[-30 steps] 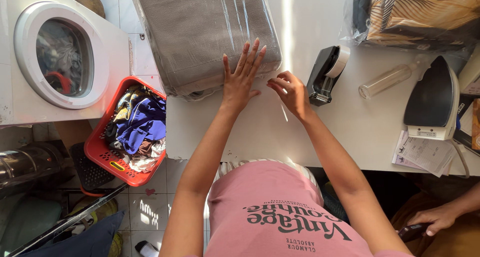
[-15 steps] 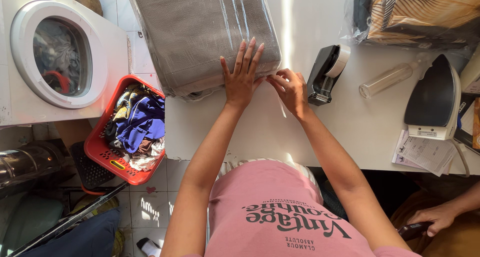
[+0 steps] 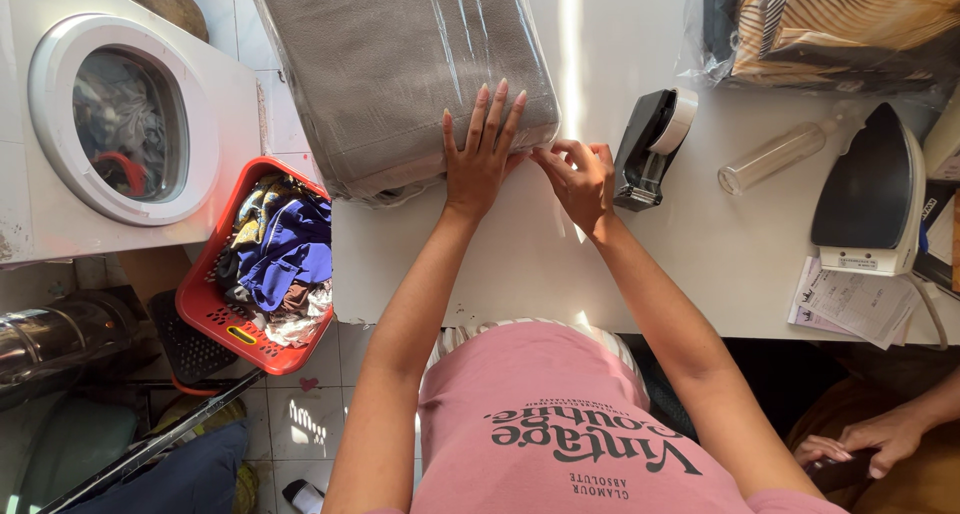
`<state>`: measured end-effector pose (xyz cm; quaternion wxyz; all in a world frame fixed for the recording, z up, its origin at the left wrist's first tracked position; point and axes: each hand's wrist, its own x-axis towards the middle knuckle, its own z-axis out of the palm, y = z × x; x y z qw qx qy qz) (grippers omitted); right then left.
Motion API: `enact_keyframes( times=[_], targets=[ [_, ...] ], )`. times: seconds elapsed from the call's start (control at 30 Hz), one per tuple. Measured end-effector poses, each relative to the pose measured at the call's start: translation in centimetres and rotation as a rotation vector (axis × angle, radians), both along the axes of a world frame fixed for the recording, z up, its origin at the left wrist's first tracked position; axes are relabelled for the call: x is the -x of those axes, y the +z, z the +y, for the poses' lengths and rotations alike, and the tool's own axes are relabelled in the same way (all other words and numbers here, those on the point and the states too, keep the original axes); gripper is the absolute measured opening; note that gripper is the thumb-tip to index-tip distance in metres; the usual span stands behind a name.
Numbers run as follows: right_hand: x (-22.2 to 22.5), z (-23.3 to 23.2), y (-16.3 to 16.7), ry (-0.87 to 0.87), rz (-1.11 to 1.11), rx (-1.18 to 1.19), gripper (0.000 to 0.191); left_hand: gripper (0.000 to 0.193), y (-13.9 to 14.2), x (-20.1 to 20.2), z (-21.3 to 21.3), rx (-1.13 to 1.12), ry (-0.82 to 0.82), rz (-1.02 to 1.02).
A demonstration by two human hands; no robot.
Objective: The person wraps a folded gray textile in clear plastic wrap on a white countertop, smoothing and sealing the edges with tape. They then handle a second patterned textile, placing it on the counter and beginning to wrap it similarly.
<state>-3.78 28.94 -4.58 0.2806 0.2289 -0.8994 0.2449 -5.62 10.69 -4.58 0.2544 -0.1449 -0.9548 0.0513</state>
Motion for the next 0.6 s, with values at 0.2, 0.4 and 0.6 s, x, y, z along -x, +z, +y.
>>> enact_keyframes(
  times=[0.2,0.4,0.6],
  targets=[
    [0.3,0.0,-0.4,-0.016,0.114,-0.051,0.02,0.092,-0.3,0.0,0.2,0.012,0.025,0.015],
    [0.8,0.6,-0.8,0.015,0.172,-0.104,0.027,0.089,-0.4,0.1,0.2,0.036,0.031,-0.003],
    [1.5,0.7,-1.1,0.01,0.193,-0.123,0.027,0.086,-0.6,0.3,0.3,0.036,0.052,-0.02]
  ],
)
